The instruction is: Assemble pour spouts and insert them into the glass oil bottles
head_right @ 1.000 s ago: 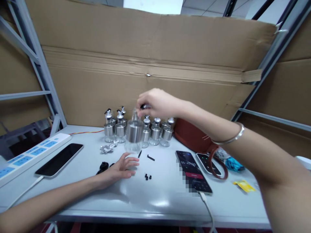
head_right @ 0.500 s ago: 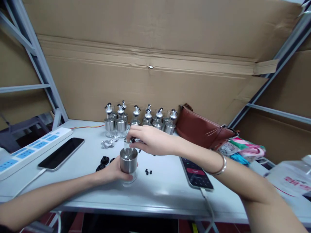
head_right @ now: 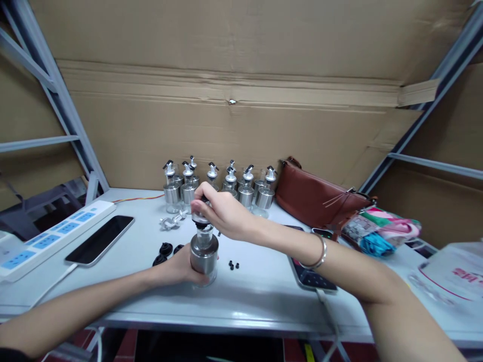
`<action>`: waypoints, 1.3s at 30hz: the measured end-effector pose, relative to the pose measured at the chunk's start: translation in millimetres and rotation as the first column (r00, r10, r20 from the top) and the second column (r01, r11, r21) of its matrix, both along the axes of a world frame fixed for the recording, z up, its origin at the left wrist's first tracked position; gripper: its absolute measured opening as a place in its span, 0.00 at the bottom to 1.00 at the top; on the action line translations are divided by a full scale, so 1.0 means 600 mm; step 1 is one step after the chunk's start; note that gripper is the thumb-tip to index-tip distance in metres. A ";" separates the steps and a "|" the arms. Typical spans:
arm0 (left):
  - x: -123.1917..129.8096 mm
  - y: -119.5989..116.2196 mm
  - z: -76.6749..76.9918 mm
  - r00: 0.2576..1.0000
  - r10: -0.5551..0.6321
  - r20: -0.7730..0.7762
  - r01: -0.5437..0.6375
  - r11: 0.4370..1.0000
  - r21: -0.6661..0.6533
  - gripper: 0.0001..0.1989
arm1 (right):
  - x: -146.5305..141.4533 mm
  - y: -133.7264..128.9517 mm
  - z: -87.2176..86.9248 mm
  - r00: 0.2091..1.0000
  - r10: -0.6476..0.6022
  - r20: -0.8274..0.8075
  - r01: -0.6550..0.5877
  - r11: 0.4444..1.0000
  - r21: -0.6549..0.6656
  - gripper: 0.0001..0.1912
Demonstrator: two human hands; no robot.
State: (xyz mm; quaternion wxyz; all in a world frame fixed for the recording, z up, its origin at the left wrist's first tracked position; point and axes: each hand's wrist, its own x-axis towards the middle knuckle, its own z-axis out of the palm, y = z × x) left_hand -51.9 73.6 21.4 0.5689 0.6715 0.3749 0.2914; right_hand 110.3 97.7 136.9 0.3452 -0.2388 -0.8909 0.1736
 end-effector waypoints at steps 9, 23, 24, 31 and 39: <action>0.001 -0.002 0.007 1.000 -0.018 0.013 0.018 1.000 -0.013 0.24 | 0.010 0.004 -0.009 0.985 -0.028 0.171 -0.029 0.946 0.324 0.14; 0.001 -0.002 0.006 0.998 -0.057 -0.027 0.058 0.997 0.041 0.25 | 0.015 -0.014 0.000 0.943 0.027 0.332 -0.099 0.974 0.203 0.15; 0.000 -0.002 0.003 0.998 -0.060 -0.015 0.061 0.996 0.058 0.28 | 0.017 -0.016 0.000 0.942 0.054 0.333 -0.118 0.978 0.174 0.17; 0.006 0.006 -0.023 0.973 0.031 0.230 -0.011 0.996 -0.085 0.39 | 0.028 0.010 0.014 0.994 -0.055 0.089 0.032 0.970 0.239 0.12; 0.004 0.007 -0.017 0.956 0.154 0.248 -0.092 0.965 -0.244 0.36 | 0.014 0.116 0.049 0.940 -0.332 -0.078 0.340 0.893 0.294 0.20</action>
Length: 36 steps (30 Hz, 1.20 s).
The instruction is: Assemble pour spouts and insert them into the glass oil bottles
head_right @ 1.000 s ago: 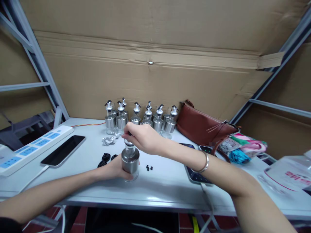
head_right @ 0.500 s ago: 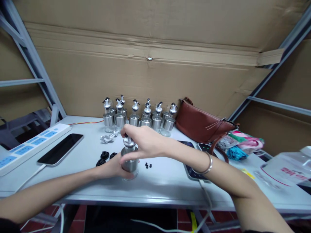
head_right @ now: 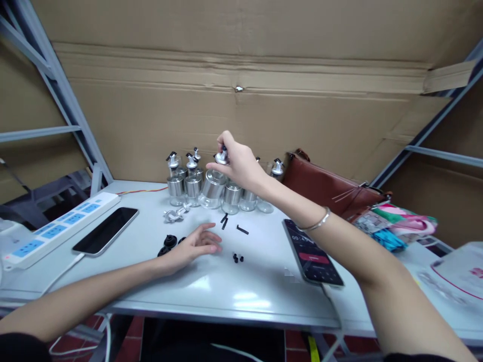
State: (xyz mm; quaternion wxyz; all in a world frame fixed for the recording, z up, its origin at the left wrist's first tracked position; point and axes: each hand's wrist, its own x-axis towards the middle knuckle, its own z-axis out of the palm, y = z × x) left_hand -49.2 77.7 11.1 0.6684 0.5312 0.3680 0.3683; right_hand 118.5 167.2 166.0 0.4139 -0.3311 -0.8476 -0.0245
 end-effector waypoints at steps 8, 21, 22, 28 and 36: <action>0.000 0.004 0.004 0.996 -0.079 -0.051 0.081 0.996 0.030 0.23 | -0.015 0.056 -0.034 0.974 -0.032 0.226 0.032 0.999 0.002 0.21; -0.006 -0.031 0.013 0.650 -0.090 -0.755 0.712 0.422 0.562 0.22 | -0.049 0.094 -0.072 0.867 -0.232 0.441 0.214 0.973 0.090 0.11; -0.005 -0.030 0.012 0.648 -0.086 -0.756 0.713 0.418 0.564 0.22 | -0.050 0.095 -0.074 0.848 -0.268 0.457 0.232 0.964 0.134 0.10; -0.005 -0.027 0.009 0.645 -0.056 -0.762 0.718 0.385 0.580 0.23 | -0.063 0.081 -0.099 0.796 -0.351 0.492 0.112 0.885 0.451 0.11; -0.008 -0.029 0.006 0.664 -0.038 -0.747 0.705 0.364 0.608 0.21 | 0.013 -0.018 -0.097 0.777 -0.372 0.509 -0.009 0.801 0.598 0.12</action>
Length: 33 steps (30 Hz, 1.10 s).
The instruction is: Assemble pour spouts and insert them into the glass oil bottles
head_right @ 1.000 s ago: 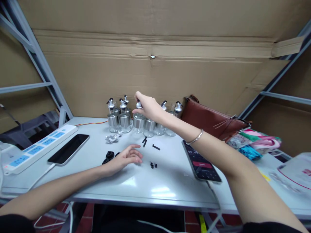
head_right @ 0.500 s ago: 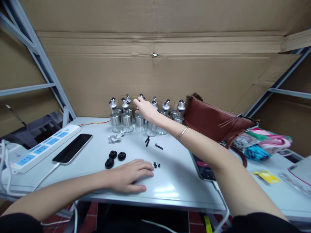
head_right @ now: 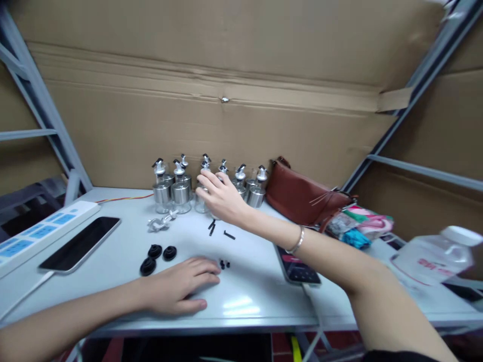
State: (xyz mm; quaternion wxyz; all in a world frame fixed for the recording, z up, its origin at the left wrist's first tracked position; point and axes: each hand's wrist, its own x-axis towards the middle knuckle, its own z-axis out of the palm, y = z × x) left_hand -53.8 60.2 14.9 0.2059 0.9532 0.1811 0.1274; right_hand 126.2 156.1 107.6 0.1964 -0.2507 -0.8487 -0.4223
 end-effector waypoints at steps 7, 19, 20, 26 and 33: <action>0.001 -0.006 0.004 1.000 0.019 0.011 -0.020 1.000 0.010 0.20 | 0.197 0.004 0.075 0.856 -0.509 -0.087 0.495 0.857 -0.141 0.07; -0.101 0.105 0.073 0.732 0.679 -0.056 -0.581 0.666 0.468 0.13 | 0.373 0.010 0.047 0.748 -0.596 -0.292 0.594 0.798 -0.106 0.12; -0.115 0.118 0.070 0.673 0.733 -0.096 -0.622 0.632 0.462 0.13 | 0.356 0.001 0.052 0.755 -0.582 -0.303 0.574 0.809 -0.125 0.11; -0.146 0.146 0.030 0.635 0.743 -0.211 -0.662 0.665 0.346 0.14 | 0.189 -0.069 0.103 0.657 -0.658 -0.369 0.505 0.747 -0.433 0.11; -0.135 0.138 0.040 0.693 0.684 -0.228 -0.594 0.721 0.357 0.14 | 0.045 -0.124 0.095 0.737 -0.449 -0.505 0.194 0.857 -0.478 0.09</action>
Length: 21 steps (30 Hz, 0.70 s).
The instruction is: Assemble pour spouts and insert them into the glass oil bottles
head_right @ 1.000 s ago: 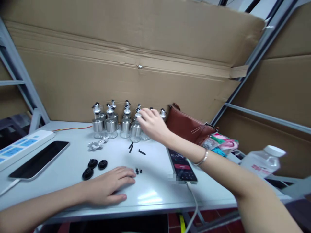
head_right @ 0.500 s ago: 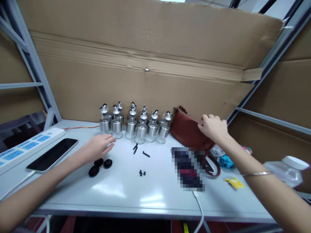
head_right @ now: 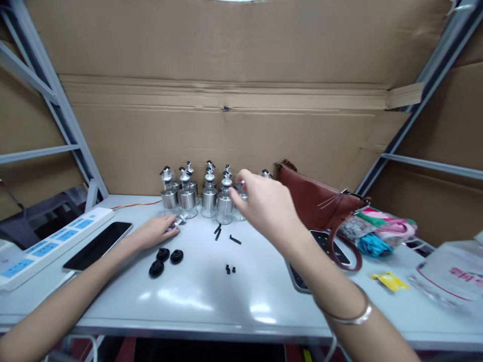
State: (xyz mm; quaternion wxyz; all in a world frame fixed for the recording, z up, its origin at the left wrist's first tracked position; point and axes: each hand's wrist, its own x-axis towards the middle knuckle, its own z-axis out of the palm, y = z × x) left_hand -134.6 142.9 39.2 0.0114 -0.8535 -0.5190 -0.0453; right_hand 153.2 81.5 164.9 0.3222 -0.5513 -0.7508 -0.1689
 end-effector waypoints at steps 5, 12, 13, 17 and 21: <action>0.009 -0.004 0.004 0.997 -0.077 -0.013 0.077 0.996 0.049 0.13 | -0.060 0.004 -0.056 0.981 0.177 -0.084 -0.188 0.972 -0.141 0.07; 0.027 -0.019 0.002 0.916 -0.387 0.107 0.318 0.861 0.397 0.12 | -0.081 0.047 -0.141 0.827 0.506 -0.245 -0.562 0.739 -0.372 0.11; 0.031 -0.022 0.000 0.893 -0.437 0.108 0.345 0.817 0.462 0.12 | -0.082 0.048 -0.147 0.820 0.518 -0.245 -0.573 0.730 -0.373 0.11; 0.047 -0.035 -0.002 0.811 -0.582 0.059 0.389 0.613 0.688 0.12 | -0.088 0.044 -0.155 0.800 0.553 -0.233 -0.600 0.731 -0.324 0.07; 0.057 -0.044 0.004 0.799 -0.591 0.111 0.343 0.600 0.722 0.16 | -0.085 0.044 -0.153 0.779 0.572 -0.258 -0.627 0.732 -0.268 0.10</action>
